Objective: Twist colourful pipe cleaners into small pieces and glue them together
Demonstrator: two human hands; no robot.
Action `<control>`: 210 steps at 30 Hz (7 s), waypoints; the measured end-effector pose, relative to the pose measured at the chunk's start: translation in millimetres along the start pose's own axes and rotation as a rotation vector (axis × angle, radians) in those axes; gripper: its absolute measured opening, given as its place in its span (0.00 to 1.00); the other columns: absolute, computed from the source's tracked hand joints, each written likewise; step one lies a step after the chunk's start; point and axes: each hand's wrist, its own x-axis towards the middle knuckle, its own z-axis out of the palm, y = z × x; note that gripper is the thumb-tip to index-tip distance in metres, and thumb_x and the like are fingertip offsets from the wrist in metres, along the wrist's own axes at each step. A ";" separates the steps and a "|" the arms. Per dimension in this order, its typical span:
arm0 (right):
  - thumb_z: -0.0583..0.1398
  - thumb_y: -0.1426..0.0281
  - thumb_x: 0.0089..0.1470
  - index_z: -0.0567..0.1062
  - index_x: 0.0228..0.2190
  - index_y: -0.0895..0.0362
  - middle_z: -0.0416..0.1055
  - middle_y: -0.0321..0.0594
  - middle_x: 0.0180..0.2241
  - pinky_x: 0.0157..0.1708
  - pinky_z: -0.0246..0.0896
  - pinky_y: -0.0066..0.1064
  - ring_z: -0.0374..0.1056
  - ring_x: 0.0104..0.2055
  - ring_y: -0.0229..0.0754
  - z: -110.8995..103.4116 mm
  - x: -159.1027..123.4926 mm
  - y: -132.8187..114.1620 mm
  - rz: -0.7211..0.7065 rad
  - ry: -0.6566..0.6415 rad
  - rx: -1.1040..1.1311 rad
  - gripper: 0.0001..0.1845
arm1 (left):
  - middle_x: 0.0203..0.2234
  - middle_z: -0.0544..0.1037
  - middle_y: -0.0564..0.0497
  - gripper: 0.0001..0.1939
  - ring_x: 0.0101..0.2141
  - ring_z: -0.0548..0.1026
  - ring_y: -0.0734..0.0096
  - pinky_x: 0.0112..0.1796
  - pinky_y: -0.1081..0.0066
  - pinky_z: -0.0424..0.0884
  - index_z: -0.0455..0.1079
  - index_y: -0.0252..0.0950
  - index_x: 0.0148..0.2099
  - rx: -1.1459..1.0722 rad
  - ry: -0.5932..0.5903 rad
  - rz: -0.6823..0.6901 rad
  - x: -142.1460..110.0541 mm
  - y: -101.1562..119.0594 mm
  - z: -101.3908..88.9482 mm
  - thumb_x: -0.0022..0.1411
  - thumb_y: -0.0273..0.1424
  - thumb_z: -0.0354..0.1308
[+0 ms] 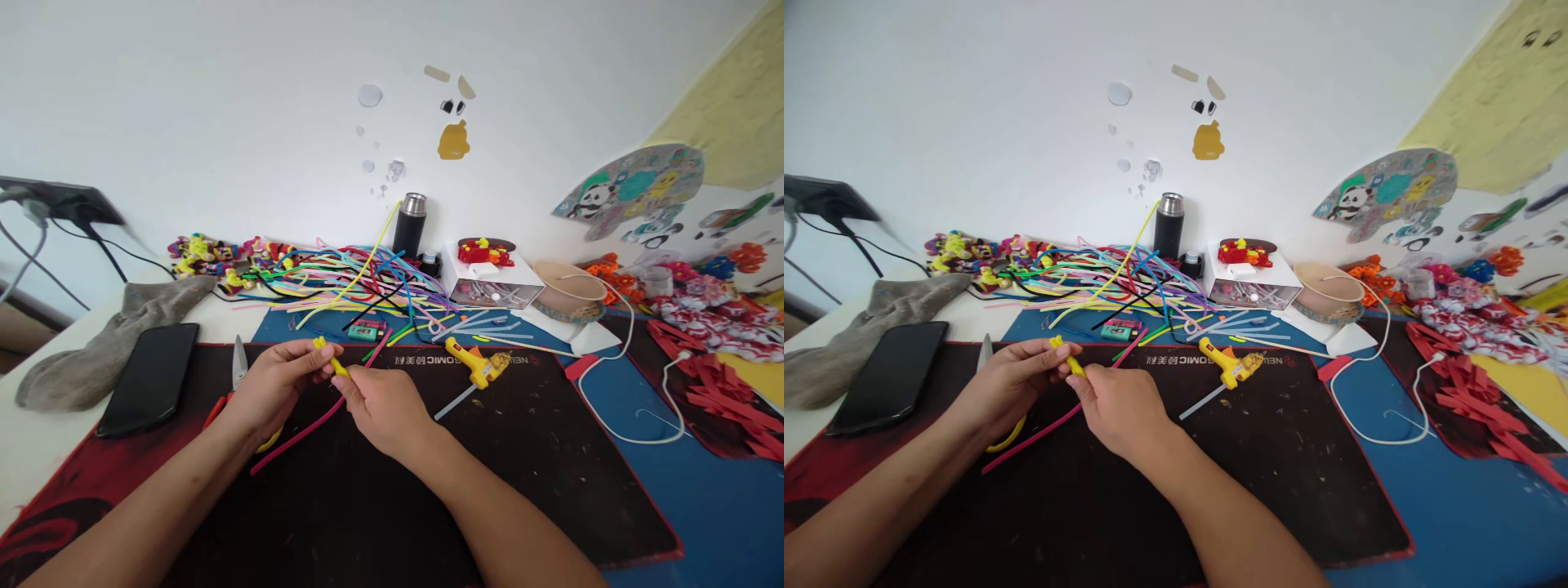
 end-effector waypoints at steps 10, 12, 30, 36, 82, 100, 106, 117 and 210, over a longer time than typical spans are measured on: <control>0.54 0.58 0.74 0.77 0.41 0.54 0.82 0.39 0.36 0.32 0.53 0.31 0.77 0.36 0.43 -6.0 -1.2 -1.9 -0.005 0.025 0.023 0.17 | 0.23 0.80 0.47 0.21 0.26 0.73 0.73 0.29 0.76 0.70 0.85 0.33 0.31 0.014 0.029 -0.031 -0.3 3.8 3.6 0.38 0.41 0.84; 0.56 0.57 0.73 0.77 0.42 0.54 0.82 0.38 0.37 0.32 0.53 0.32 0.77 0.37 0.44 -4.5 -1.0 -0.6 -0.003 0.043 0.021 0.15 | 0.23 0.80 0.47 0.21 0.26 0.73 0.73 0.29 0.76 0.70 0.86 0.33 0.32 0.018 0.025 -0.036 -0.7 3.8 3.9 0.38 0.41 0.84; 0.50 0.58 0.76 0.77 0.36 0.56 0.81 0.40 0.32 0.29 0.50 0.33 0.76 0.32 0.44 0.6 1.0 0.6 0.008 -0.008 -0.110 0.22 | 0.25 0.81 0.47 0.19 0.27 0.73 0.72 0.31 0.75 0.70 0.85 0.34 0.31 0.037 0.030 -0.011 -0.6 0.3 4.5 0.38 0.38 0.84; 0.51 0.60 0.75 0.76 0.33 0.56 0.80 0.40 0.29 0.29 0.53 0.32 0.75 0.30 0.43 0.7 0.6 0.7 0.023 -0.007 -0.014 0.23 | 0.25 0.81 0.47 0.18 0.27 0.74 0.71 0.32 0.74 0.71 0.85 0.34 0.31 0.038 0.034 -0.010 1.4 -2.6 1.6 0.41 0.39 0.83; 0.58 0.46 0.65 0.77 0.31 0.58 0.62 0.27 0.13 0.16 0.49 0.25 0.54 0.12 0.32 10.4 3.9 5.1 0.234 -0.151 1.138 0.27 | 0.21 0.78 0.51 0.21 0.25 0.72 0.75 0.29 0.76 0.68 0.83 0.33 0.34 0.015 -0.032 0.126 -0.7 -0.1 -0.2 0.48 0.47 0.80; 0.59 0.46 0.65 0.78 0.31 0.59 0.64 0.29 0.14 0.16 0.50 0.24 0.56 0.13 0.31 8.1 5.4 12.3 0.229 -0.162 1.107 0.28 | 0.25 0.80 0.49 0.19 0.28 0.71 0.73 0.31 0.74 0.67 0.84 0.34 0.34 0.132 -0.155 0.067 0.7 0.8 -3.5 0.49 0.45 0.79; 0.62 0.47 0.62 0.78 0.34 0.59 0.67 0.29 0.17 0.16 0.51 0.24 0.61 0.15 0.32 4.1 7.6 13.1 0.258 -0.112 1.149 0.25 | 0.24 0.80 0.48 0.20 0.27 0.72 0.72 0.30 0.74 0.68 0.83 0.33 0.30 0.225 -0.096 0.095 0.3 7.9 -0.4 0.48 0.45 0.79; 0.67 0.56 0.58 0.77 0.33 0.56 0.72 0.32 0.22 0.20 0.60 0.25 0.68 0.20 0.34 -1.2 6.4 8.3 0.231 0.036 1.044 0.16 | 0.22 0.80 0.47 0.23 0.23 0.74 0.75 0.25 0.79 0.70 0.83 0.31 0.28 -0.005 -0.038 -0.098 3.0 9.9 0.1 0.36 0.42 0.85; 0.69 0.57 0.56 0.72 0.36 0.56 0.77 0.36 0.24 0.17 0.61 0.23 0.77 0.24 0.41 0.1 10.2 16.5 0.215 0.006 1.228 0.17 | 0.27 0.75 0.53 0.23 0.26 0.71 0.74 0.28 0.74 0.70 0.71 0.35 0.37 0.503 -0.505 -0.058 -8.7 12.2 -3.4 0.67 0.51 0.63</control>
